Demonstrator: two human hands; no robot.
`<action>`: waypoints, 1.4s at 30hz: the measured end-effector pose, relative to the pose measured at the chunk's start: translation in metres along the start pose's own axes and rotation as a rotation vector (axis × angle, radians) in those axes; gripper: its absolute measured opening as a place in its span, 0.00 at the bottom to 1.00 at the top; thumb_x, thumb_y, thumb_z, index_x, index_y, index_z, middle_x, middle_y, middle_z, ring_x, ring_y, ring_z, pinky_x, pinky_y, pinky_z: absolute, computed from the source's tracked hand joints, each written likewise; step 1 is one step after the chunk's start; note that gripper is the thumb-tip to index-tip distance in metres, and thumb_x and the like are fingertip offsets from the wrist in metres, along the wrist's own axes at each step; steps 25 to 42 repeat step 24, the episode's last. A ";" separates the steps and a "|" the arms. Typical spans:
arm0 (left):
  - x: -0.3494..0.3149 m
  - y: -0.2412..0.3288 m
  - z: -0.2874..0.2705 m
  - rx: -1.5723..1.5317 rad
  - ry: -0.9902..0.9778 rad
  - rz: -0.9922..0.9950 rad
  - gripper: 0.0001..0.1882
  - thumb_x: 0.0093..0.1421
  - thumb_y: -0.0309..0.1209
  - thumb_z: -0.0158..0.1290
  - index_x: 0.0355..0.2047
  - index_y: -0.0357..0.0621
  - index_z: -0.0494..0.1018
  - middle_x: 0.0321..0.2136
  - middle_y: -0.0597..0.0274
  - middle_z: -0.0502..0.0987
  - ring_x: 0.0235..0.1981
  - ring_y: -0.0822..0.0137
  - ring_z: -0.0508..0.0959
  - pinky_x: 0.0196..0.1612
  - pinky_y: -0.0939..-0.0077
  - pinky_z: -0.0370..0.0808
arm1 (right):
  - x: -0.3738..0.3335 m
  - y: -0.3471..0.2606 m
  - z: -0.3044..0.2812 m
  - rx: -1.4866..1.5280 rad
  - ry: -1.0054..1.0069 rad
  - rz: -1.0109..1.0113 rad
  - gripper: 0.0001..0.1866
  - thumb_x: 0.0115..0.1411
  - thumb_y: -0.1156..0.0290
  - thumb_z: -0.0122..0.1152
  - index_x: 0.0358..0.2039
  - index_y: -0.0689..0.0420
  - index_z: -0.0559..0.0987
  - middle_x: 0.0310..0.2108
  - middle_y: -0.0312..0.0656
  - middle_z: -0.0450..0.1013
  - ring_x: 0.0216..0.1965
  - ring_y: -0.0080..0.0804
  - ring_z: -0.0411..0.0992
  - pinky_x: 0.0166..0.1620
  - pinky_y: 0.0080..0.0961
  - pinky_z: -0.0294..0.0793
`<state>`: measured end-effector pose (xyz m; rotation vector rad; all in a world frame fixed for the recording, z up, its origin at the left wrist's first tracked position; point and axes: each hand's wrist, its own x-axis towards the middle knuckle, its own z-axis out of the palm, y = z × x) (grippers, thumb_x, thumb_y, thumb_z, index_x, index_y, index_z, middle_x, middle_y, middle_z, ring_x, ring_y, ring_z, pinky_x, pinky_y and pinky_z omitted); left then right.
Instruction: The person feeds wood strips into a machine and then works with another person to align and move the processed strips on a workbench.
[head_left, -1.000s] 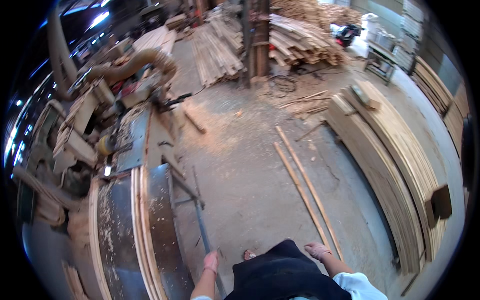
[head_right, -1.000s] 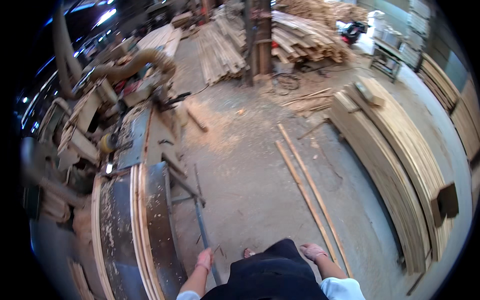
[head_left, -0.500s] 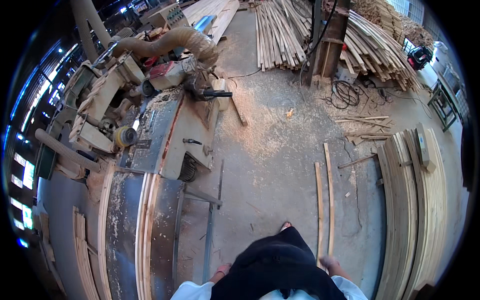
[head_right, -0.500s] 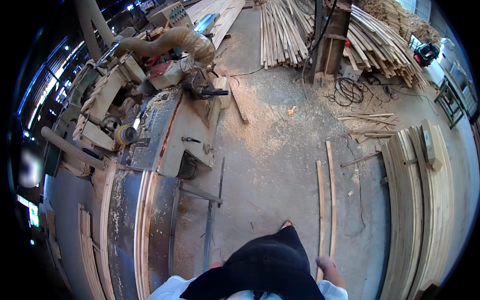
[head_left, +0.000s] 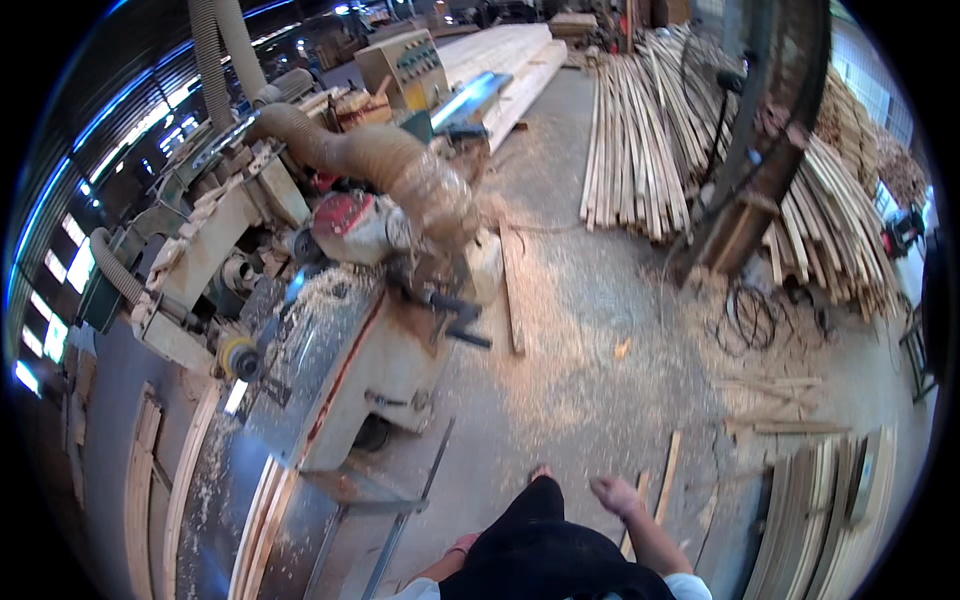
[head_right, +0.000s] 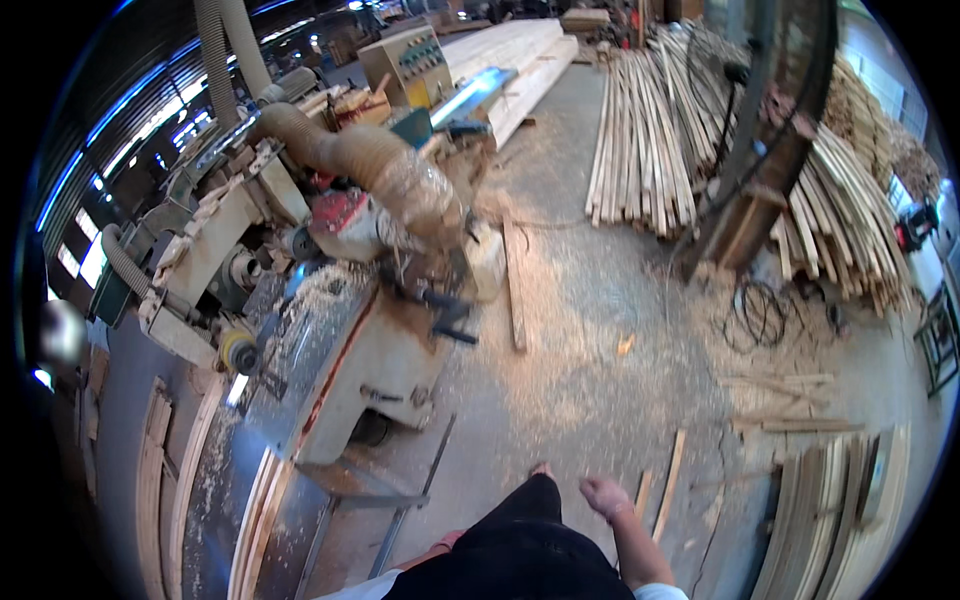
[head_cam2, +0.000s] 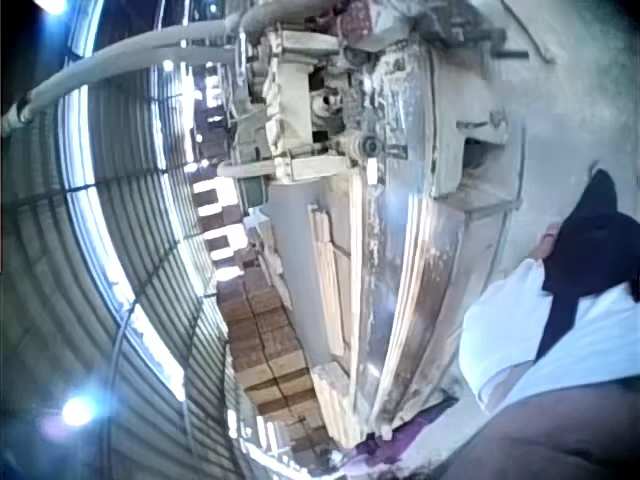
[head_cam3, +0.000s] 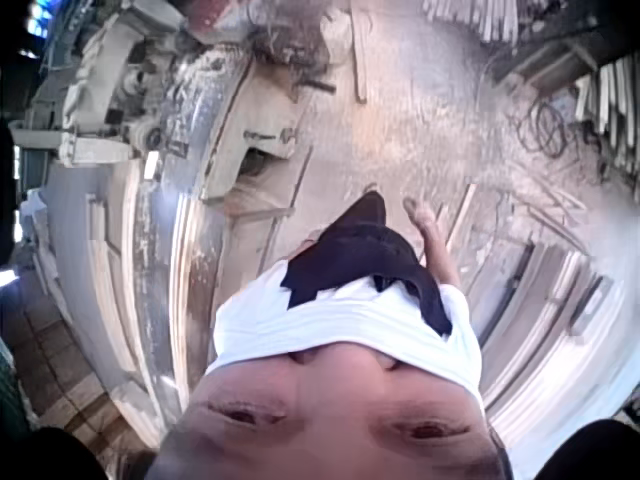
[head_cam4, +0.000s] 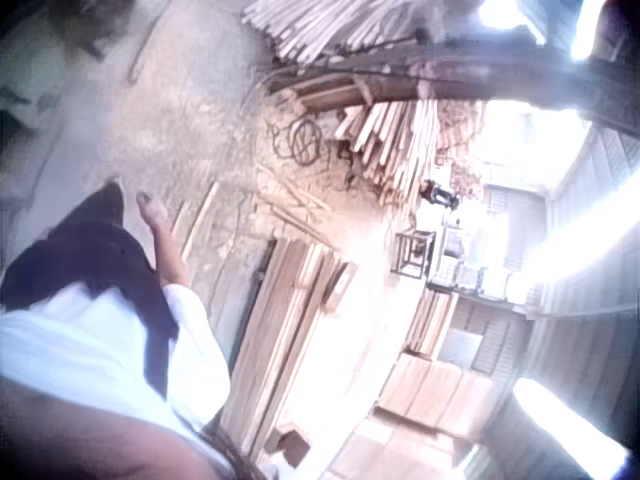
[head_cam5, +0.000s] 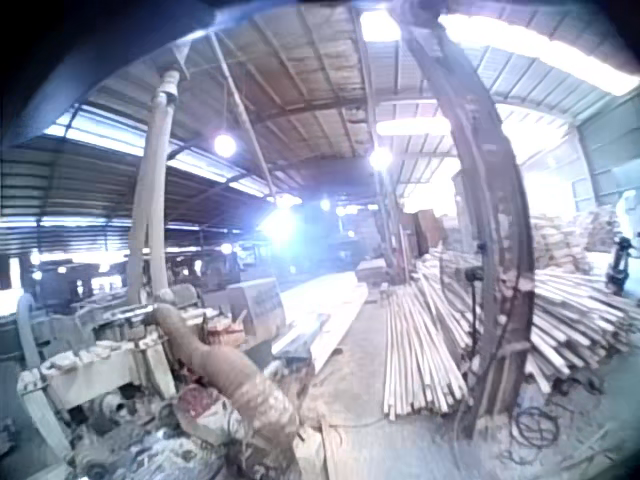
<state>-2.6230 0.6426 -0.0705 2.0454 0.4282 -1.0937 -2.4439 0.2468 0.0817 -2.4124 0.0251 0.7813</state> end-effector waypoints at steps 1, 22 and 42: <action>0.019 0.020 -0.027 0.036 -0.030 -0.057 0.28 0.64 0.55 0.47 0.56 0.53 0.77 0.56 0.52 0.78 0.59 0.51 0.75 0.62 0.60 0.69 | 0.010 0.013 -0.009 -0.086 -0.188 0.116 0.26 0.66 0.46 0.48 0.47 0.53 0.82 0.47 0.54 0.79 0.49 0.54 0.76 0.52 0.46 0.75; 0.267 0.541 -0.304 -0.448 0.249 -0.089 0.27 0.64 0.51 0.51 0.55 0.46 0.78 0.55 0.52 0.79 0.60 0.55 0.75 0.64 0.65 0.67 | 0.413 0.068 -0.337 0.256 -0.179 0.403 0.28 0.59 0.49 0.59 0.52 0.55 0.81 0.50 0.58 0.77 0.56 0.45 0.76 0.60 0.39 0.73; 0.328 0.527 -0.321 -0.387 0.213 -0.084 0.27 0.63 0.52 0.52 0.55 0.48 0.79 0.58 0.52 0.76 0.63 0.56 0.73 0.66 0.67 0.65 | 0.497 0.014 -0.377 0.261 -0.151 0.278 0.30 0.60 0.48 0.59 0.55 0.56 0.80 0.53 0.57 0.76 0.58 0.42 0.74 0.61 0.35 0.72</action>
